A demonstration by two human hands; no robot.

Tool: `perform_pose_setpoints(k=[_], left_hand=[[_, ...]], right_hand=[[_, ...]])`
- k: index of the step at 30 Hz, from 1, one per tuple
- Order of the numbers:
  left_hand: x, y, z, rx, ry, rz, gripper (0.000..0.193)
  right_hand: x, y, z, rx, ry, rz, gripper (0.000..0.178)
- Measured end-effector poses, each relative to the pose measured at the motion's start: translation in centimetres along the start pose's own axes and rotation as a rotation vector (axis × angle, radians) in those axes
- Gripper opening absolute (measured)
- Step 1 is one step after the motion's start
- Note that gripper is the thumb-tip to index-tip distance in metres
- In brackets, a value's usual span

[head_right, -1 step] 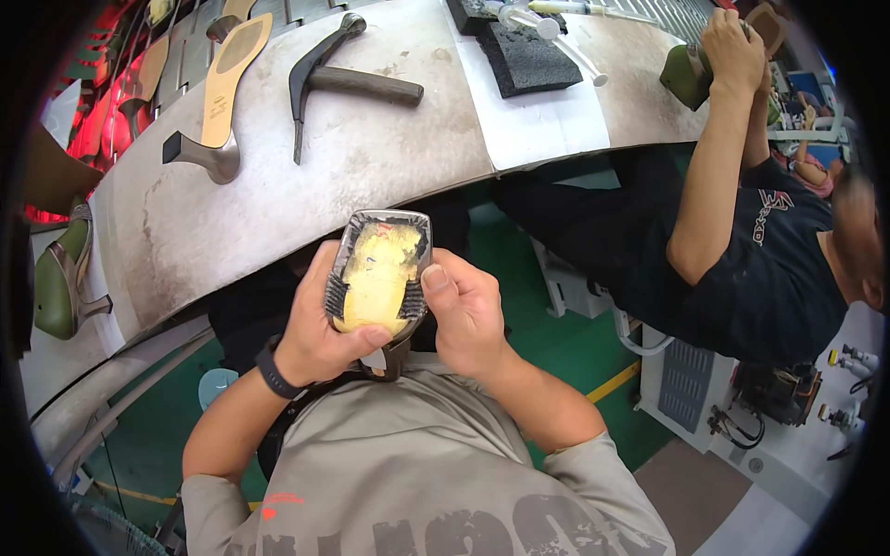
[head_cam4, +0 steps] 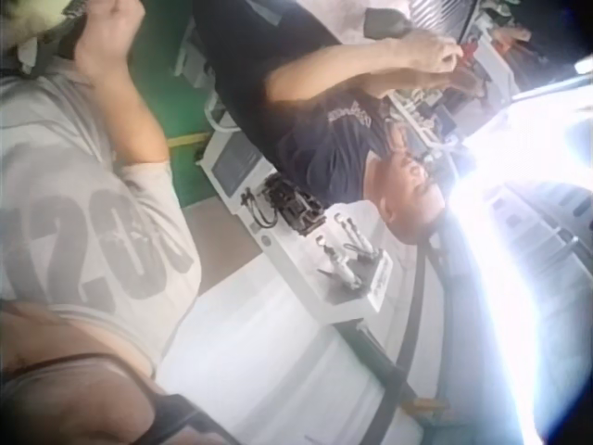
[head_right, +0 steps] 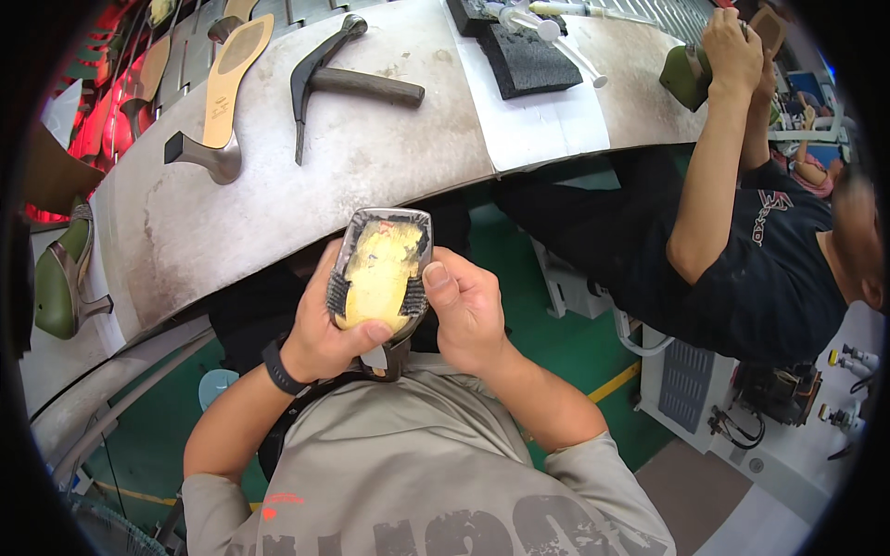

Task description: The person attaches soles and heels to shoe lasts by hand, hammers along the edges using a hammer, and places the assembled shoes onto the conveyor belt.

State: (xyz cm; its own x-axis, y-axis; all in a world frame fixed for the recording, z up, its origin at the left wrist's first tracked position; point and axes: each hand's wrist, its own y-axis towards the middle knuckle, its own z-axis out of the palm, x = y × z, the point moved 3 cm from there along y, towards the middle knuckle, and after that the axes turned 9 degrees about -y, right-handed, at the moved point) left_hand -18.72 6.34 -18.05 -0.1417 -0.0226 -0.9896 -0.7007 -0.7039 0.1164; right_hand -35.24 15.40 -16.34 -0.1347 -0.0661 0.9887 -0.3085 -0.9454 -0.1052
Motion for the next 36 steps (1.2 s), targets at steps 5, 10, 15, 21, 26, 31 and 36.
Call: perform_pose_setpoints(k=[5, 10, 15, 21, 26, 31, 36], left_hand=[[-0.6, -0.7, 1.7, -0.017, -0.428, -0.239, 0.081], [-0.8, -0.7, 1.2, 0.024, -0.241, -0.22, 0.083], [-0.7, -1.2, -1.9, 0.174, -0.457, -0.26, 0.066], [-6.1, -3.9, -5.6, -0.319, -0.467, -0.099, 0.057], [-12.4, -3.7, -11.4, -0.484, -0.512, 0.087, 0.078], [-14.5, -1.1, -18.2, -0.591, -0.201, 0.392, 0.079], [-13.9, -0.9, -20.4, -0.533, -0.247, 0.374, 0.084]], right_hand=[[0.7, 0.2, -0.7, 0.008, -0.164, -0.01, 0.042], [1.9, 1.2, -0.8, -0.082, -0.592, -0.032, 0.027], [4.3, 2.6, 2.5, 0.056, -0.565, -0.105, 0.026], [8.5, 7.7, 8.5, 0.217, -0.821, -0.625, 0.029], [8.9, 16.1, 15.3, 0.056, -0.257, -0.54, 0.043], [5.0, 19.7, 20.4, 0.187, -0.264, -0.198, 0.044], [4.1, 20.7, 19.3, 0.152, -0.248, -0.021, 0.036]])
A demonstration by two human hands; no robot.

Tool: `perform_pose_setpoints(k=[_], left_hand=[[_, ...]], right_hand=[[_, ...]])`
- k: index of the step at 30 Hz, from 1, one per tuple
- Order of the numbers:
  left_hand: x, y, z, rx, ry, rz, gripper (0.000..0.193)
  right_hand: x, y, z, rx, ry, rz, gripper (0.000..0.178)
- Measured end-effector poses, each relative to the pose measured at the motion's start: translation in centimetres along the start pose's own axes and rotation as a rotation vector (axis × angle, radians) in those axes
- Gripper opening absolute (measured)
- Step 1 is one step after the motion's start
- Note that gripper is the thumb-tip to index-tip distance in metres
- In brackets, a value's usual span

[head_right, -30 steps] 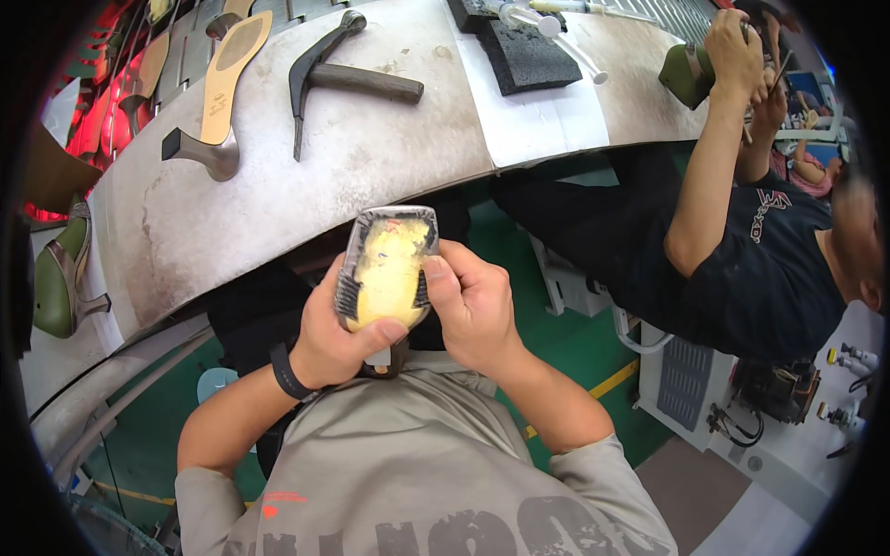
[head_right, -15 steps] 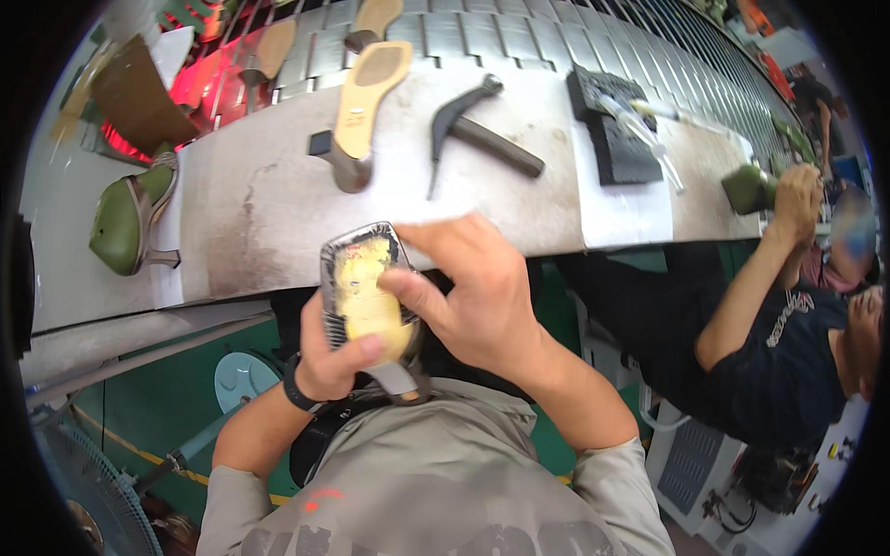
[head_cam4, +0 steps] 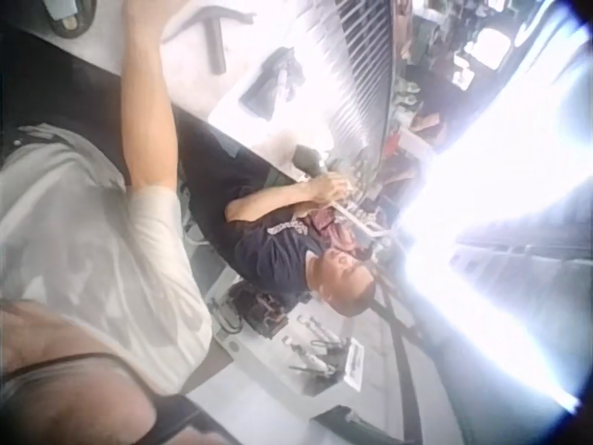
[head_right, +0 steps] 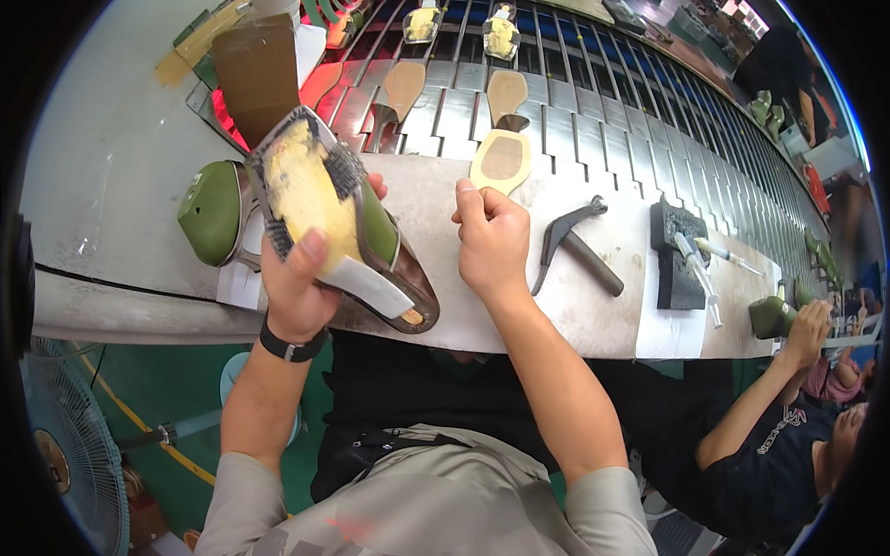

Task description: The person attaches soles and heels to shoe lasts by hand, hammers along the edges using a hammer, and places the assembled shoes onto the conveyor belt.

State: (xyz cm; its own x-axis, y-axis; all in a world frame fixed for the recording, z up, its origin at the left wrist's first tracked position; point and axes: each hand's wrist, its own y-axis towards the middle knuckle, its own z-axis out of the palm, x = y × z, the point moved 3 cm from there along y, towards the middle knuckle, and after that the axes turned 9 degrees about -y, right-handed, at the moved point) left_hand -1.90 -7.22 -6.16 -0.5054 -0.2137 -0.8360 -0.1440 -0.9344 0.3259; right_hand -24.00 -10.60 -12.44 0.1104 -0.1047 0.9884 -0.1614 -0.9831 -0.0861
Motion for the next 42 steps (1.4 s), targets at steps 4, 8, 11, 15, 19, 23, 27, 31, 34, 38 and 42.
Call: perform_pose_setpoints(k=[4, 8, 11, 15, 19, 23, 27, 31, 34, 38, 42], left_hand=[[0.1, -0.2, 0.4, 0.032, -0.174, 0.029, 0.093], [-3.1, 2.6, 0.9, 0.131, -0.408, -0.038, 0.078], [-3.4, 2.5, 0.7, 0.1, -0.353, -0.162, 0.061], [-3.6, 1.2, 1.4, 0.089, -0.344, -0.109, 0.057], [-3.1, 0.8, 3.2, 0.084, -0.429, -0.081, 0.052], [-1.8, 0.9, 4.9, 0.068, -0.503, -0.122, 0.052], [-2.7, 1.3, 5.6, 0.124, -0.375, -0.167, 0.061], [-2.5, 0.0, 8.0, 0.191, -0.266, -0.154, 0.062], [-2.9, -1.1, 8.9, 0.263, -0.161, -0.154, 0.056], [-3.2, -1.8, 9.5, 0.199, -0.293, -0.259, 0.055], [-2.8, -2.1, 9.1, 0.304, -0.314, -0.163, 0.081]], right_hand=[[1.1, -2.6, 0.2, -0.238, -0.382, -0.458, 0.032], [-1.0, -4.6, -2.5, -0.213, -0.541, -0.472, 0.023], [0.9, -10.8, -4.7, -0.037, -0.107, -0.183, 0.01], [-2.1, -19.7, -9.6, 0.079, 0.299, -0.03, 0.019], [-4.4, -22.5, -9.6, 0.208, 0.651, 0.325, 0.085], [-5.3, -20.1, -7.6, 0.266, 0.312, 0.464, 0.036], [-1.5, -19.0, -8.5, 0.093, 0.322, 0.255, 0.025], [5.4, -18.9, -7.0, 0.241, 0.074, -0.37, 0.012], [8.4, -17.8, -4.8, 0.28, 0.125, -0.489, 0.014], [8.3, -17.0, -4.2, 0.335, 0.099, -0.335, 0.018], [8.3, -16.4, -3.5, 0.32, 0.082, -0.49, 0.016]])
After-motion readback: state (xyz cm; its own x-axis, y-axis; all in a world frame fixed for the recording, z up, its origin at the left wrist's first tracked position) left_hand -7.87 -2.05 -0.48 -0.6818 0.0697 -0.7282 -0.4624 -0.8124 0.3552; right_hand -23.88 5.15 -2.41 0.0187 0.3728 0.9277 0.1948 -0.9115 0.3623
